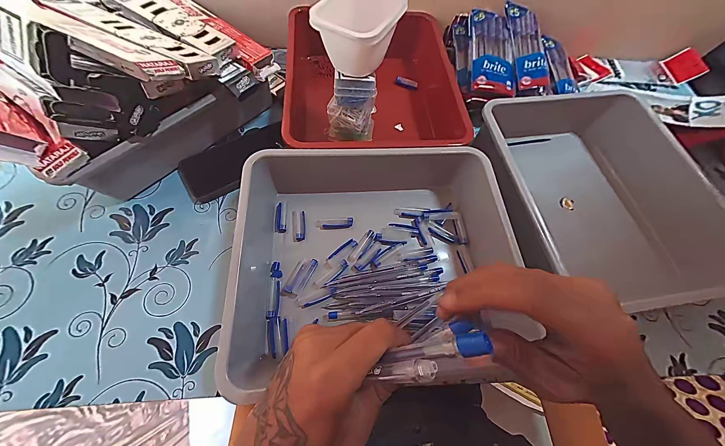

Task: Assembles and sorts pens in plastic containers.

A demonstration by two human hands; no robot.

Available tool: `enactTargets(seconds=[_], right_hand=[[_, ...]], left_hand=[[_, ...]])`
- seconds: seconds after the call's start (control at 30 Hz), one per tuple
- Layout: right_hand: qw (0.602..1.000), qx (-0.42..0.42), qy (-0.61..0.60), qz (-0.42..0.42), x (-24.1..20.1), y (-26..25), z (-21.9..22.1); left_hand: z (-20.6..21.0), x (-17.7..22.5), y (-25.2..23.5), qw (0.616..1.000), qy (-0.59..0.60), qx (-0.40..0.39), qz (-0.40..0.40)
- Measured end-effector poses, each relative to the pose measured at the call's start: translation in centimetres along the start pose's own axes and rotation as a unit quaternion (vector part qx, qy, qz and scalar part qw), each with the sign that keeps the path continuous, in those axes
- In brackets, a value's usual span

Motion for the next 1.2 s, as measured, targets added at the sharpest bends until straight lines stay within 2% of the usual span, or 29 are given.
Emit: enactTargets(seconds=[0.2, 0.33, 0.43, 0.5, 0.57, 0.77, 0.83, 0.93, 1.0, 1.07, 1.13, 1.2], right_hand=[[0.998, 0.014, 0.055, -0.011, -0.3, 0.0, 0.0], [0.996, 0.000, 0.073, -0.050, -0.5, 0.4, 0.1], [0.988, 0.022, 0.134, -0.072, -0.8, 0.4, 0.4], [0.990, 0.009, 0.127, -0.054, -0.7, -0.1, 0.6], [0.992, -0.018, 0.114, -0.043, -0.5, -0.5, 1.0], [0.972, -0.005, 0.173, -0.158, -1.0, 0.1, 1.1], [0.981, -0.015, 0.138, -0.133, -0.4, 0.1, 0.8], [0.997, -0.054, 0.044, -0.045, 0.9, 0.1, 0.6], [0.994, -0.033, 0.101, -0.019, 1.2, 0.2, 0.3], [0.981, 0.030, 0.188, -0.041, 1.1, 0.4, -0.1], [0.970, 0.064, 0.219, -0.079, 1.1, 1.0, -0.3], [0.968, 0.080, 0.213, -0.104, 1.2, 1.5, -0.5]], left_hand=[[0.9, 0.0, -0.1, 1.000, 0.004, -0.018, 0.004], [0.8, -0.7, 0.1, 0.995, 0.092, -0.019, -0.024], [0.8, 0.2, -0.1, 1.000, -0.002, -0.022, 0.002], [0.5, 1.1, -0.2, 0.994, -0.106, -0.026, 0.012], [0.3, 1.2, -0.2, 0.990, -0.137, -0.036, 0.015], [0.0, 0.6, -0.5, 0.996, -0.034, -0.068, 0.045], [0.3, 0.8, -1.0, 0.992, -0.081, -0.077, 0.060], [0.9, 0.8, -1.7, 0.985, -0.121, -0.108, 0.060], [1.2, -0.2, -2.4, 0.989, -0.078, -0.117, 0.042], [1.3, -1.6, -3.1, 0.991, 0.021, -0.132, 0.016], [1.7, -2.3, -3.7, 0.981, 0.106, -0.160, 0.003], [2.2, -1.8, -4.0, 0.981, 0.080, -0.177, 0.028]])
Point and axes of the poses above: each hand's wrist, its own y-axis away from the middle knuckle, its own z-axis out of the palm, x = y × z, the point moved 8 cm from there along -y, towards the middle knuckle, and after that the axes turned 10 degrees about z, right-handed, at the moved point
